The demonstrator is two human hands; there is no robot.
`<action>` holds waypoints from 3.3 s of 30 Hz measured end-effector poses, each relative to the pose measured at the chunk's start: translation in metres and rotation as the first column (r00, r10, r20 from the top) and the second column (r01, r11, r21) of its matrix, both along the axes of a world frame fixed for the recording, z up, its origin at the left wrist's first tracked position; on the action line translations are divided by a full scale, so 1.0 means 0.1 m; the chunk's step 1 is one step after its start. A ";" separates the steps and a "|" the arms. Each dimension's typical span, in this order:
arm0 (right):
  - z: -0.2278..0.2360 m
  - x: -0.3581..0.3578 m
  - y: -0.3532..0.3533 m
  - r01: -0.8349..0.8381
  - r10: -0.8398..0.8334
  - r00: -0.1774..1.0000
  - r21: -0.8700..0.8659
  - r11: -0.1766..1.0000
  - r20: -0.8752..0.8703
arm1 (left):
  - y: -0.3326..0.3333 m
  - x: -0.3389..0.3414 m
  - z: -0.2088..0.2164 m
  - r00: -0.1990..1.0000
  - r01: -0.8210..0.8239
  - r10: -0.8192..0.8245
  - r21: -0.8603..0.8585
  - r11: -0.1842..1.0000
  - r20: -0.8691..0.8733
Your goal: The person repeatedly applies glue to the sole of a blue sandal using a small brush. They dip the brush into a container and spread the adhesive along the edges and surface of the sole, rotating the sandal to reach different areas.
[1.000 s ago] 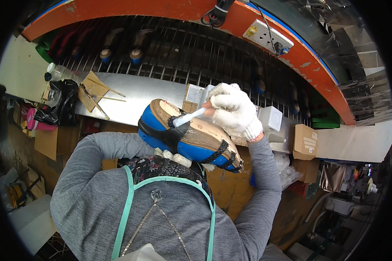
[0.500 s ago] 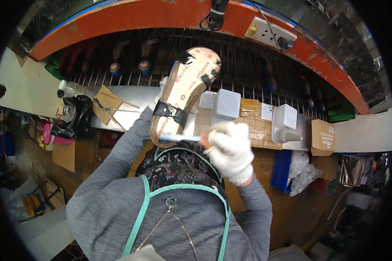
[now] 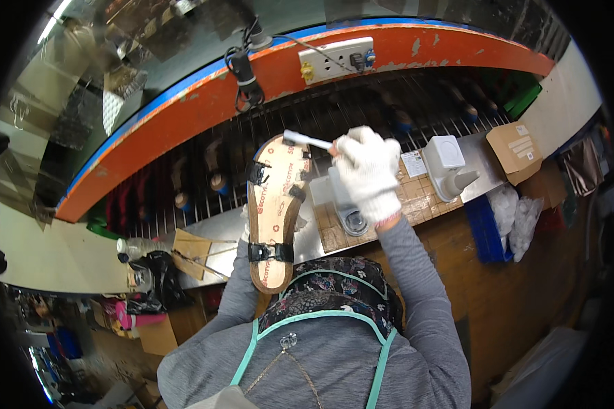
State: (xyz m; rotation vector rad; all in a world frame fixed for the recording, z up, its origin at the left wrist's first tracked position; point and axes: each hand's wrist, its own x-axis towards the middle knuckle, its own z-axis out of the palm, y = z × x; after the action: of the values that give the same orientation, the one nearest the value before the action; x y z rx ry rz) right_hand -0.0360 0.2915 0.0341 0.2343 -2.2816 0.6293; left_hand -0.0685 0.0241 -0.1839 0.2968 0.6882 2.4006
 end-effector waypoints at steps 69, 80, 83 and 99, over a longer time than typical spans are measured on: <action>-2.57 -3.04 2.56 0.234 -0.253 0.513 0.150 0.961 0.821 | 0.57 1.19 0.42 0.229 -0.582 0.671 -0.453 0.675 0.705; -1.08 -1.24 2.30 0.243 0.341 0.703 -0.661 0.710 0.625 | 0.80 0.64 0.79 0.783 -0.130 0.258 -0.258 0.957 0.566; -0.73 -0.38 1.90 0.218 0.465 0.710 -0.793 0.569 0.529 | 0.97 0.49 0.95 0.906 0.089 0.025 -0.248 0.965 0.422; -1.84 1.50 0.62 0.328 -0.190 0.687 -0.066 0.942 0.701 | 0.02 1.31 0.88 0.988 -0.148 0.154 -0.300 0.942 -0.002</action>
State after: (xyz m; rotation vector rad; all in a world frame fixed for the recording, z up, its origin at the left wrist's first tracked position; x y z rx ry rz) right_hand 0.1138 0.3533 -0.1503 -0.5104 -2.8568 0.8765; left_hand 0.0624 0.0261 -0.0959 0.0930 1.0846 2.3921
